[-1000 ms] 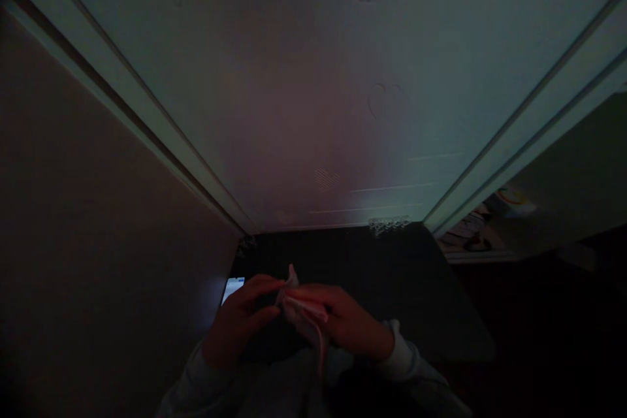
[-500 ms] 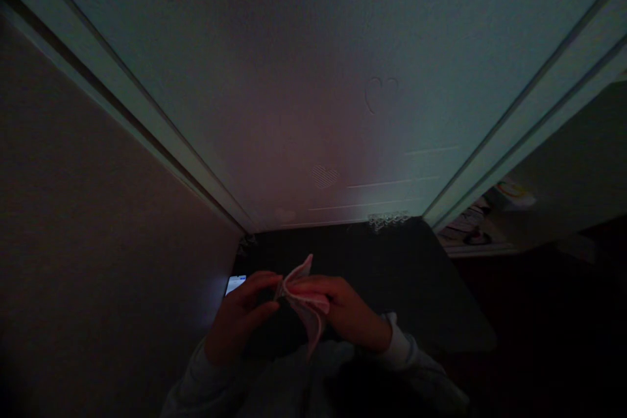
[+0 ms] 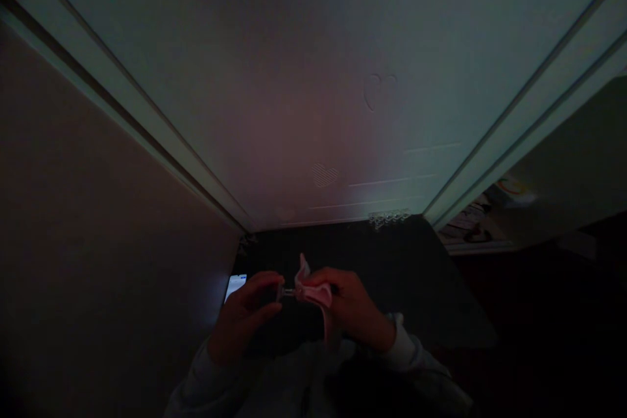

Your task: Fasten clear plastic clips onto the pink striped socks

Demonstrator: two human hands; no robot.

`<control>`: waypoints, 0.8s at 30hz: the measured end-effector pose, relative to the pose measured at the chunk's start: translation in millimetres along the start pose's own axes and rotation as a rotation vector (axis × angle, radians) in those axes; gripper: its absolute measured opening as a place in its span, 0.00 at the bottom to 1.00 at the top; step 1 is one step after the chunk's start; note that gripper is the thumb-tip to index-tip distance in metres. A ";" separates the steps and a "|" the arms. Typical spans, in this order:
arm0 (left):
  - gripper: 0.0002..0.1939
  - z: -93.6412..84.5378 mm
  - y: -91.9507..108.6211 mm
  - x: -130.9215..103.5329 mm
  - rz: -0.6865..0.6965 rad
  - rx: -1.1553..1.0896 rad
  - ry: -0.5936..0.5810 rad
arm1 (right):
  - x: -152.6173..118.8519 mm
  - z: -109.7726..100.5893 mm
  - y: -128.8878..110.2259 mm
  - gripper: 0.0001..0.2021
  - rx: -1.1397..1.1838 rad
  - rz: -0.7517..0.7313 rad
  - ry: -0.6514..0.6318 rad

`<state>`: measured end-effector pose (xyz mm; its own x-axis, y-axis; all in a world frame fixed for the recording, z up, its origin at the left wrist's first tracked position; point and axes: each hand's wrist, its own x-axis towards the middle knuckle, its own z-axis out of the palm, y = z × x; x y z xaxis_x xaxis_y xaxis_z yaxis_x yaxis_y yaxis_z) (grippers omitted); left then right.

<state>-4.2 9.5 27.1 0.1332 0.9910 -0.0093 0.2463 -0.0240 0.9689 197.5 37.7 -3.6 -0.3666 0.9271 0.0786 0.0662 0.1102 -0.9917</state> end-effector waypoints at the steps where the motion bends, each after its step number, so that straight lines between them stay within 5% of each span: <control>1: 0.14 -0.1 -0.2 0.2 -0.001 0.002 -0.007 | -0.1 -0.1 -1.2 0.07 -0.003 -0.017 -0.031; 5: 0.14 -0.3 -2.0 -0.6 0.001 -0.003 -0.028 | 0.2 -0.1 -5.2 0.09 0.003 -0.051 -0.153; 12: 0.14 1.5 -3.4 -4.3 -0.001 -0.029 0.010 | 0.8 -0.6 2.6 0.07 -0.138 0.081 -0.025; 20: 0.14 0.9 -3.6 -1.3 -0.013 0.018 -0.012 | -4.3 4.8 0.8 0.10 -0.005 -0.033 -0.080; 24: 0.13 -0.5 -4.7 -3.4 -0.008 0.019 -0.022 | -4.4 3.4 4.1 0.08 -0.087 0.033 -0.008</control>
<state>-6.3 6.3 22.7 0.1520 0.9881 -0.0225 0.2656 -0.0189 0.9639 196.3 32.8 -8.4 -0.3705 0.9277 0.0447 0.1589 0.1108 -0.9810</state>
